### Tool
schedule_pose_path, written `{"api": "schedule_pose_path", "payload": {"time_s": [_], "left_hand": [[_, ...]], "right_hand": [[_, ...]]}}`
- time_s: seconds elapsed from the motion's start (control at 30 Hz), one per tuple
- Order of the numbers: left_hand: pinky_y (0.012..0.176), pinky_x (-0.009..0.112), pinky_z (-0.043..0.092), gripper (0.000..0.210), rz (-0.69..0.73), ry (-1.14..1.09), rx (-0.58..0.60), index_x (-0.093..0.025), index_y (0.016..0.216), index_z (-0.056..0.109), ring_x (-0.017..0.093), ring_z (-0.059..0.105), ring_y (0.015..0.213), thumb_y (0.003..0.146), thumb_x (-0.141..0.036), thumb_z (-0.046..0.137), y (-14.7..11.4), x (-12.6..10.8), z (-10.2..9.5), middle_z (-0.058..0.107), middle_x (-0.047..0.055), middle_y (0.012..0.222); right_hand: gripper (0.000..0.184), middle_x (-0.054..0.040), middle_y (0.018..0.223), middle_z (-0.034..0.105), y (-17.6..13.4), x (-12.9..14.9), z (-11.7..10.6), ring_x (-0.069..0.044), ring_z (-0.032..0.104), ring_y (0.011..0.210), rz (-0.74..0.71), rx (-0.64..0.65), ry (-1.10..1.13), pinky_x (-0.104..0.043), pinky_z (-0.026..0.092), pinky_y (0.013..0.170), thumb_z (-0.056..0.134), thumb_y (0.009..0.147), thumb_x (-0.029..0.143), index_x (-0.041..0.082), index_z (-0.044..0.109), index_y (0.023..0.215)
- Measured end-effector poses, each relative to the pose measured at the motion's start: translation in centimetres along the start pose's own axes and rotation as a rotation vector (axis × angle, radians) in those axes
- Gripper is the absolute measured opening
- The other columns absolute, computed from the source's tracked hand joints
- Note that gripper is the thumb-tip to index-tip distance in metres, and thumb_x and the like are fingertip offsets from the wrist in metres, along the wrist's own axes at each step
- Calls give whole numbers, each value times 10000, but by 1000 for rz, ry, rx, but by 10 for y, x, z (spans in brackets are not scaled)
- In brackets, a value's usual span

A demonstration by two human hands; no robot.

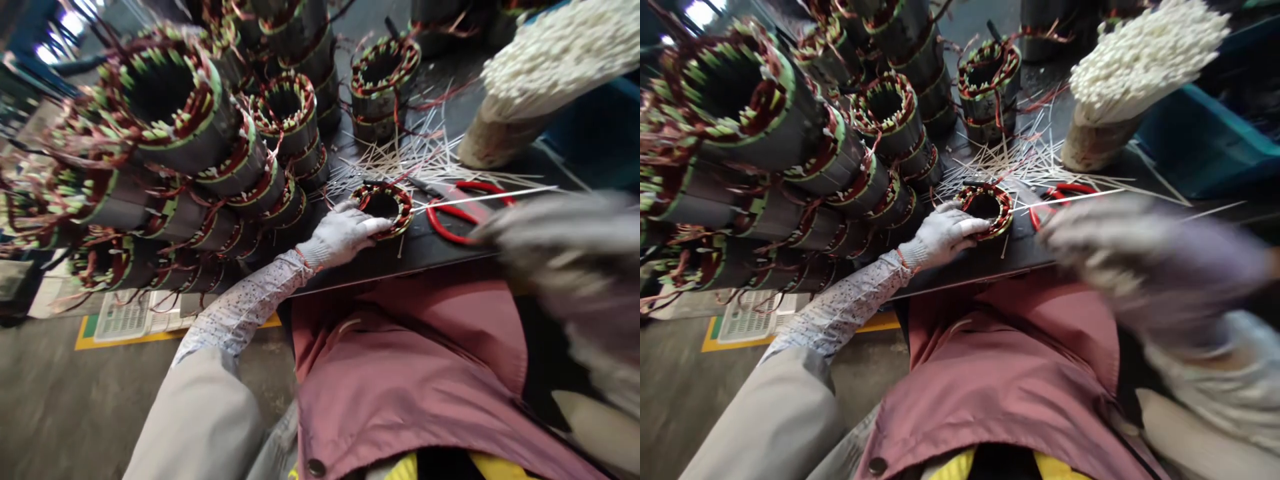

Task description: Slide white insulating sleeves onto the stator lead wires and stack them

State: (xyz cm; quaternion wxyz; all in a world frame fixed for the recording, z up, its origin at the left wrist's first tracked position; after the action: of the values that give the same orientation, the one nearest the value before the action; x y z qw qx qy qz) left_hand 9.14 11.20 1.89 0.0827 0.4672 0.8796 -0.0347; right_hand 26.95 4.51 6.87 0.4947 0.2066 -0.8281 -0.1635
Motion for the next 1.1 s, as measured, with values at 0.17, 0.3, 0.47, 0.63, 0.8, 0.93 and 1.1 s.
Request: {"api": "schedule_pose_path", "payload": {"time_s": [0.17, 0.3, 0.47, 0.63, 0.8, 0.93, 1.1], "left_hand": [[1244, 448, 328, 397, -54, -48, -35, -235, 1411, 619, 196, 693, 1171, 1020, -303, 604, 5, -2, -4, 761, 78, 1238], [1239, 444, 335, 365, -87, -43, -21, -230, 1374, 631, 193, 709, 1148, 1027, -337, 601, 5, -1, -4, 773, 65, 1188], [1251, 428, 330, 474, -130, -41, -24, -179, 1443, 559, 200, 709, 1166, 1004, -342, 636, 6, 2, -7, 761, 87, 1242], [1242, 440, 344, 487, -133, -52, -16, -191, 1447, 551, 211, 709, 1166, 996, -349, 642, 5, 5, -4, 764, 88, 1234], [1242, 434, 348, 473, -136, -61, -40, -191, 1433, 557, 210, 697, 1197, 997, -354, 642, 4, 6, -5, 748, 87, 1292], [1235, 428, 359, 452, -128, -45, -18, -213, 1418, 578, 208, 705, 1169, 995, -358, 646, 5, 5, -5, 753, 66, 1279], [1233, 424, 371, 450, -141, -73, -34, -220, 1398, 608, 208, 710, 1160, 967, -322, 686, 7, 7, -6, 758, 66, 1273]], "right_hand": [[323, -37, 1085, 798, -61, 35, 42, -207, 776, 1023, -115, 9, 135, -262, 676, 853, 637, 911, 107, 328, 762, 1110], [375, -64, 1142, 789, -78, 24, 46, -213, 779, 1000, -48, -73, 34, -241, 656, 893, 645, 883, 56, 295, 748, 1151], [342, -37, 1075, 801, -77, 15, 45, -227, 790, 917, -8, -86, -22, -256, 680, 830, 640, 888, 89, 311, 760, 1118], [324, -39, 1087, 800, -75, 16, 48, -218, 790, 925, 1, -133, -41, -241, 676, 840, 649, 889, 80, 298, 754, 1105], [234, -42, 1089, 800, -69, 21, 50, -193, 788, 945, -13, -153, 6, -231, 671, 863, 654, 906, 95, 251, 747, 1053], [259, -38, 1137, 791, -82, 27, 39, -170, 782, 980, 15, -170, -31, -217, 661, 883, 654, 914, 99, 240, 747, 1111], [283, -33, 1111, 795, -83, 13, 49, -194, 786, 963, 75, -207, 21, -299, 689, 828, 637, 920, 86, 263, 751, 1109]]}}
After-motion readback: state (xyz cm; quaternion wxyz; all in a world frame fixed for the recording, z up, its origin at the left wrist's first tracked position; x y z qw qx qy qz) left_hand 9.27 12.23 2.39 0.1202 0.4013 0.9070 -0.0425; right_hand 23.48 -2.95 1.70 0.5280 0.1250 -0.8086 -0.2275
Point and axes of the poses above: each hand's wrist, its own y-axis towards the middle knuckle, its own z-axis out of the palm, x = y × z, the point moved 10 cm from there along y, towards the middle knuckle
